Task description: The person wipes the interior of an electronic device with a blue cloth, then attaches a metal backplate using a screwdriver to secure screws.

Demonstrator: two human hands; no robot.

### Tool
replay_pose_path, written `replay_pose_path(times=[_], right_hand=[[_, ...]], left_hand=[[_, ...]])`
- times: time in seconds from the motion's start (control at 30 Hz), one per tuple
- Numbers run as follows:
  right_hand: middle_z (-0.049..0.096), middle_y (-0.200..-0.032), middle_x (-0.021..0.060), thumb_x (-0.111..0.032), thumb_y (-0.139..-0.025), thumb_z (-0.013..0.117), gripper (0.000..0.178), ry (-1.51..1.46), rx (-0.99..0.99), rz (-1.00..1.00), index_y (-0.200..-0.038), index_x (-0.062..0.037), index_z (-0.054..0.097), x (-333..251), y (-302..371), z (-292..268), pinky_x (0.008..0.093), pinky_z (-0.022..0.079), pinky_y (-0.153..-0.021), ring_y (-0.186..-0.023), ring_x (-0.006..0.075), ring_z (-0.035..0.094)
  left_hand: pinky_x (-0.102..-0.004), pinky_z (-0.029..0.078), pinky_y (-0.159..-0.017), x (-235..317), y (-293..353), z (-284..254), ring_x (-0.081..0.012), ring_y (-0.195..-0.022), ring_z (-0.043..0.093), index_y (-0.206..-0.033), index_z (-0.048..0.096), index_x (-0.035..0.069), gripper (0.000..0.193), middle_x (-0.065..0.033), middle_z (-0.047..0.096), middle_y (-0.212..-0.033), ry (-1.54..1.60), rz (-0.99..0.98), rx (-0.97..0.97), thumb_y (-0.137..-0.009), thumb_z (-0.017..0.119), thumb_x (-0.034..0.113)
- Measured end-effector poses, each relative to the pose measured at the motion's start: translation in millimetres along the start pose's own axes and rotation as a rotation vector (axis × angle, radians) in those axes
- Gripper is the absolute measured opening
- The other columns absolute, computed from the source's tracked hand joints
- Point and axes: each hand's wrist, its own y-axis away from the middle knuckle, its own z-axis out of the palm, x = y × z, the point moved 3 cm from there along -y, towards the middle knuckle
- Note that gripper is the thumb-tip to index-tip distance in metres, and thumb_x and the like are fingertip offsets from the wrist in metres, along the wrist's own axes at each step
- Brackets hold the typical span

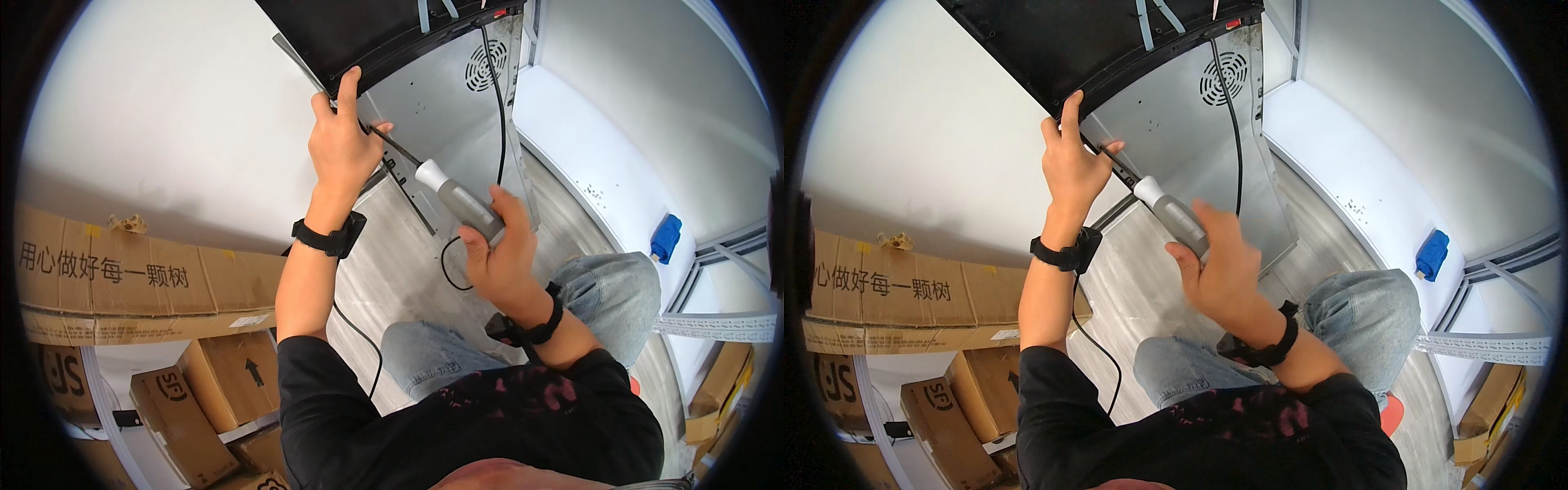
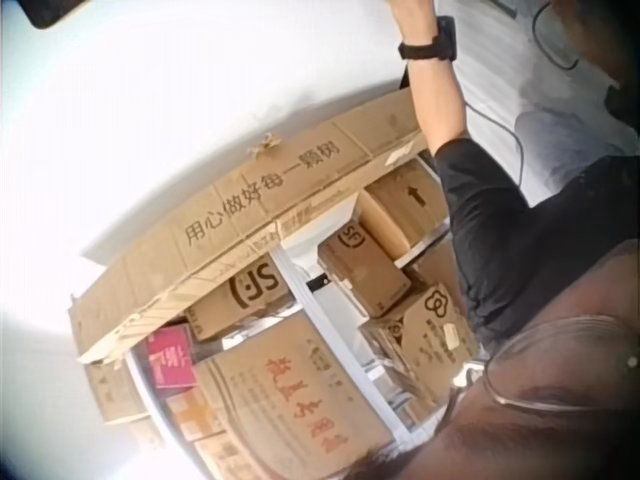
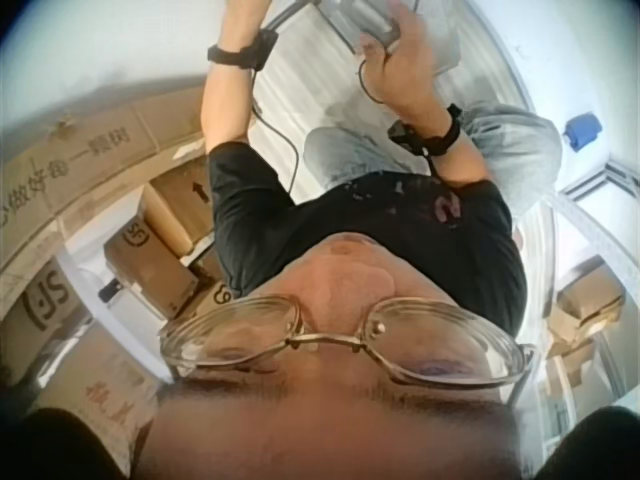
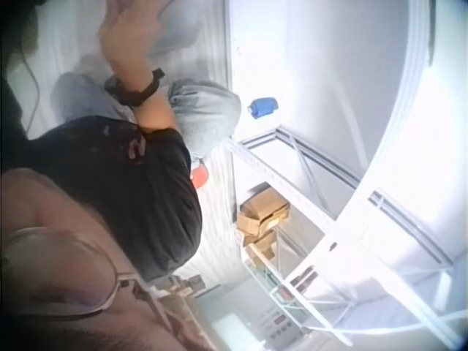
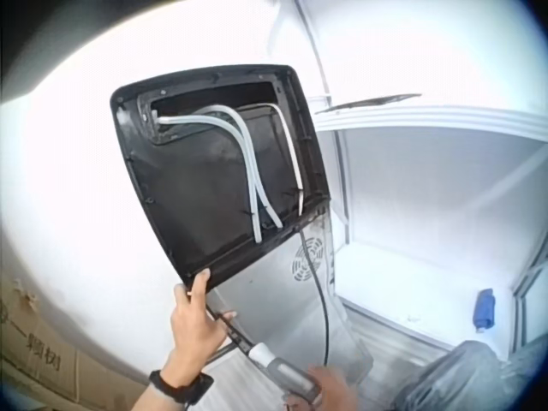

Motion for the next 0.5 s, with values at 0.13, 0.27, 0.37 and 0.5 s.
replay_pose_path(times=[0.13,0.27,0.37,0.5], right_hand=[[0.057,-0.106,0.022,-0.015,-0.084,0.07,0.05,-0.103,0.149,-0.053,-0.124,0.0034,0.047,3.6,-2.1,1.3,0.0391,0.051,-0.071,-0.089,0.035,0.059],[0.054,-0.111,0.0238,-0.022,-0.082,0.074,0.057,-0.04,0.097,-0.146,-0.125,0.0038,0.046,8.8,8.5,6.5,0.0384,0.05,-0.07,-0.095,0.037,0.057],[0.053,-0.113,0.025,-0.025,-0.079,0.077,0.066,-0.131,-0.089,0.248,-0.127,0.0047,0.043,12.1,5.1,1.6,0.0393,0.049,-0.073,-0.101,0.039,0.053],[0.058,-0.105,0.0235,-0.032,-0.08,0.077,0.064,-0.108,0.152,-0.1,-0.123,0.0045,0.047,-2.6,-4.2,-0.6,0.0384,0.051,-0.068,-0.09,0.0358,0.06]], left_hand=[[-0.0362,0.049,-0.052,1.7,-0.5,0.4,-0.0287,-0.057,0.056,-0.135,0.045,0.023,0.088,-0.0206,0.049,-0.104,0.009,0.014,0.018,-0.059,0.088,0.014],[-0.0361,0.049,-0.052,3.4,-0.5,1.3,-0.0286,-0.057,0.056,-0.135,0.044,0.022,0.089,-0.021,0.049,-0.104,0.001,0.02,0.028,-0.059,0.088,0.014],[-0.0361,0.049,-0.052,2.3,0.4,0.6,-0.0288,-0.057,0.056,-0.136,0.044,0.022,0.089,-0.0212,0.049,-0.104,-0.008,0.032,0.043,-0.059,0.088,0.013],[-0.0367,0.048,-0.055,1.6,1.1,2.0,-0.0271,-0.061,0.053,-0.136,0.043,0.019,0.093,-0.013,0.045,-0.094,-0.027,0.008,0.026,-0.057,0.091,0.023]])
